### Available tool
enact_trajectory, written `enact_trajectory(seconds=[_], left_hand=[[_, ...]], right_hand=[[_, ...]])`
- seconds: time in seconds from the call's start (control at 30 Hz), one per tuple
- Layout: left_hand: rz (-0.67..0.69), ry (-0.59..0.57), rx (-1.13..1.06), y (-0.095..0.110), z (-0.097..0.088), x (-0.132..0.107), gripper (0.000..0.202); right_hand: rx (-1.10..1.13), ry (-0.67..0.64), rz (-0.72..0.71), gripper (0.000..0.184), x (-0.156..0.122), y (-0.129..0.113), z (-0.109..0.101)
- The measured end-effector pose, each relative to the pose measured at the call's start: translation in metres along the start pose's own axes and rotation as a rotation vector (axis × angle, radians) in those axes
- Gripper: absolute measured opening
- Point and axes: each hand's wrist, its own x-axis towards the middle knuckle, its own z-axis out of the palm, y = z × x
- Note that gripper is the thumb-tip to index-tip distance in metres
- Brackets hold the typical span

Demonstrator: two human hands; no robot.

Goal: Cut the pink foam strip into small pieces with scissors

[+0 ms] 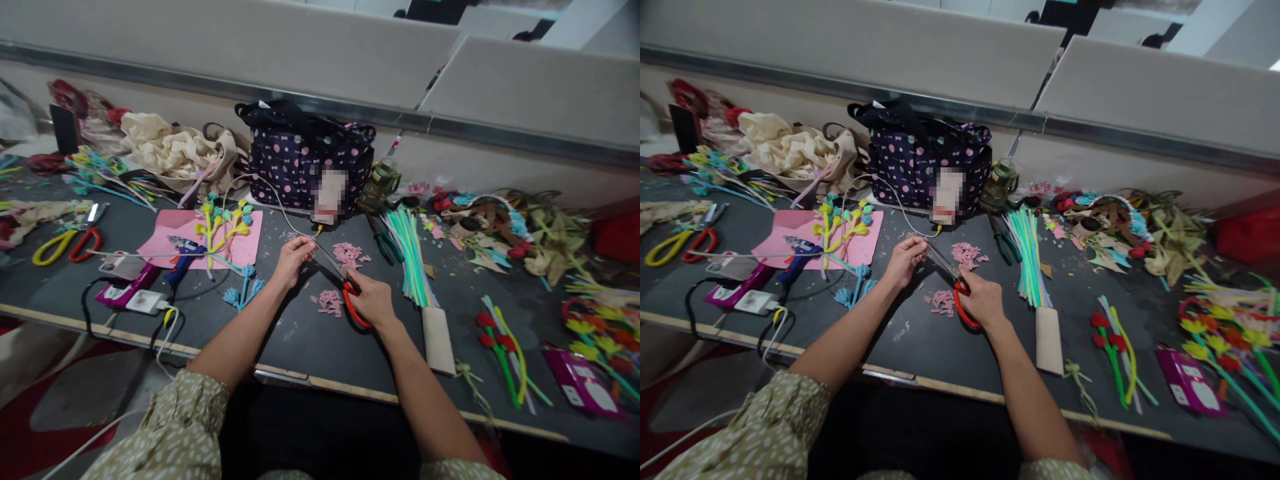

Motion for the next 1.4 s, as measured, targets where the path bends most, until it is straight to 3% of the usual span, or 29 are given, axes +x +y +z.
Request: enact_trajectory(seconds=[1.07, 1.27, 1.4], left_hand=[[-0.103, 0.027, -0.041, -0.002, -0.001, 0.001, 0.026], [-0.122, 0.036, -0.039, 0.001, 0.001, 0.000, 0.026], [-0.076, 0.013, 0.061, 0.001, 0.003, -0.002, 0.022]], right_hand=[[-0.064, -0.094, -0.009, 0.046, 0.002, -0.002, -0.002], [-0.129, -0.071, 0.090, 0.043, 0.002, 0.000, -0.004], [-0.172, -0.127, 0.106, 0.047, 0.003, -0.004, -0.009]])
